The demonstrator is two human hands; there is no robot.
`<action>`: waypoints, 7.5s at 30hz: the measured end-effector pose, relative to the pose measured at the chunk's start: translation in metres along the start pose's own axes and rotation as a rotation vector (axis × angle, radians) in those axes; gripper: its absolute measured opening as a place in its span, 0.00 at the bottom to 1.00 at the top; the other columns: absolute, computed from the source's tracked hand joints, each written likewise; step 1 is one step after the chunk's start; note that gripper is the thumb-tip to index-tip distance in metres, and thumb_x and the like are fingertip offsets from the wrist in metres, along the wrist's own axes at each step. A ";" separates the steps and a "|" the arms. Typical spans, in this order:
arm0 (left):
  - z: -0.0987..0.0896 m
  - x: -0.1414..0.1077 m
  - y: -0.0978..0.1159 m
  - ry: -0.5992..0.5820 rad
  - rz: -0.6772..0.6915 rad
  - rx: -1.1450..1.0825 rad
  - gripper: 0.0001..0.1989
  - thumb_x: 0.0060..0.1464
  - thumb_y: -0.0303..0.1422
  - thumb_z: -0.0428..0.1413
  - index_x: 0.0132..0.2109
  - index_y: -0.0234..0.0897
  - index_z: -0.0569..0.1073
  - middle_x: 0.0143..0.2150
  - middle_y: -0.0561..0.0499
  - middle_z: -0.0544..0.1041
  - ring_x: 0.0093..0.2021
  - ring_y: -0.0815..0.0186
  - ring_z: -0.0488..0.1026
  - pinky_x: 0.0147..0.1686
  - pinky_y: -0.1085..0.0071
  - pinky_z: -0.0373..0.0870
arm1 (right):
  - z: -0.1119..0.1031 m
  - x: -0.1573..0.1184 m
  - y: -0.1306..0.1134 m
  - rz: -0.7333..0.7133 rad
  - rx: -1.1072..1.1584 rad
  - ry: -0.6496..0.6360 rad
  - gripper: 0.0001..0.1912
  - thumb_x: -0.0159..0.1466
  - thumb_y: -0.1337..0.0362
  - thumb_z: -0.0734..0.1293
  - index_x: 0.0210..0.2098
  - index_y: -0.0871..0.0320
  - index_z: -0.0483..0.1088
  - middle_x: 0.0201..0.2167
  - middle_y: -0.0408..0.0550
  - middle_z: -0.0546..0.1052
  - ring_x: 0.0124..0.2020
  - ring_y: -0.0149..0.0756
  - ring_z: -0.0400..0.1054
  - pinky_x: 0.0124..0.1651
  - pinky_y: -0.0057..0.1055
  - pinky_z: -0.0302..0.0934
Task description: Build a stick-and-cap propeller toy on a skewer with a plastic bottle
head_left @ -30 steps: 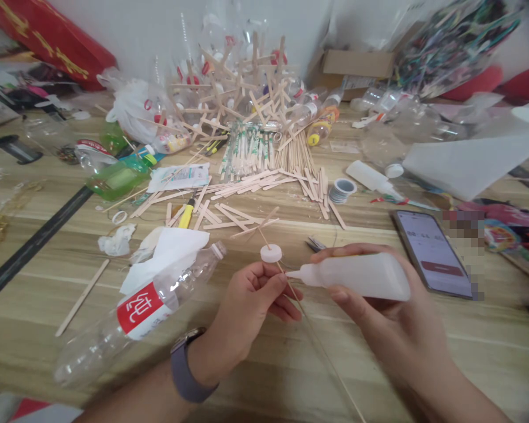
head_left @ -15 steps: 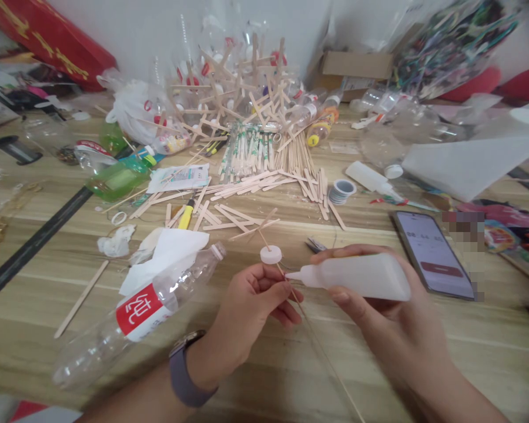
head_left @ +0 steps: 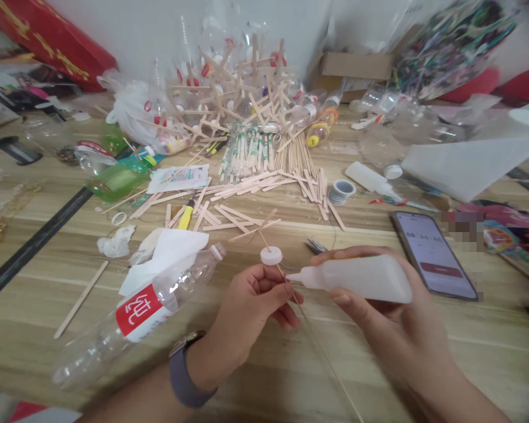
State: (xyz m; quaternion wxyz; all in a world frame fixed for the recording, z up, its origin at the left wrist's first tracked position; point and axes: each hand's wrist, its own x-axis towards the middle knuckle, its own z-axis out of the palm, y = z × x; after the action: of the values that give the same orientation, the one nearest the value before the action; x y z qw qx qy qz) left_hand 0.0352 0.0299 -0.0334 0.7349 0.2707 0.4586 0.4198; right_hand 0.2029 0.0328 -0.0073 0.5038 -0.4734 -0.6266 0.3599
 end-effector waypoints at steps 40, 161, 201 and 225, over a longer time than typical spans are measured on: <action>0.000 -0.001 -0.001 -0.010 0.015 -0.050 0.11 0.45 0.32 0.65 0.31 0.32 0.70 0.22 0.53 0.77 0.21 0.70 0.75 0.21 0.78 0.69 | -0.005 -0.001 0.001 -0.068 -0.152 -0.012 0.15 0.56 0.56 0.74 0.41 0.48 0.71 0.37 0.44 0.81 0.35 0.39 0.77 0.32 0.29 0.72; 0.001 -0.002 -0.001 -0.026 0.043 -0.051 0.10 0.51 0.35 0.61 0.31 0.33 0.70 0.25 0.53 0.77 0.23 0.70 0.76 0.25 0.77 0.72 | -0.008 -0.005 0.000 -0.104 -0.157 0.021 0.16 0.56 0.56 0.74 0.42 0.48 0.69 0.38 0.44 0.81 0.39 0.40 0.77 0.39 0.31 0.72; 0.001 -0.003 0.000 -0.027 0.039 -0.038 0.09 0.52 0.34 0.61 0.31 0.33 0.70 0.25 0.53 0.77 0.24 0.70 0.75 0.26 0.75 0.72 | -0.009 -0.004 0.000 -0.102 -0.218 0.021 0.17 0.56 0.54 0.74 0.42 0.48 0.69 0.39 0.45 0.81 0.41 0.44 0.76 0.41 0.37 0.71; 0.002 -0.003 0.001 -0.006 0.026 -0.011 0.12 0.50 0.37 0.62 0.32 0.34 0.69 0.26 0.52 0.77 0.24 0.68 0.76 0.27 0.73 0.72 | -0.008 -0.004 0.000 -0.139 -0.267 0.010 0.17 0.55 0.52 0.74 0.41 0.48 0.70 0.38 0.45 0.81 0.38 0.45 0.77 0.35 0.36 0.71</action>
State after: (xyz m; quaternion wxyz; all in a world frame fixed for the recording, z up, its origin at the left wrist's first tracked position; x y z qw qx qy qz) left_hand 0.0359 0.0276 -0.0298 0.7322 0.2738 0.4506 0.4311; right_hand 0.2110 0.0285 -0.0061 0.4633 -0.4934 -0.6977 0.2350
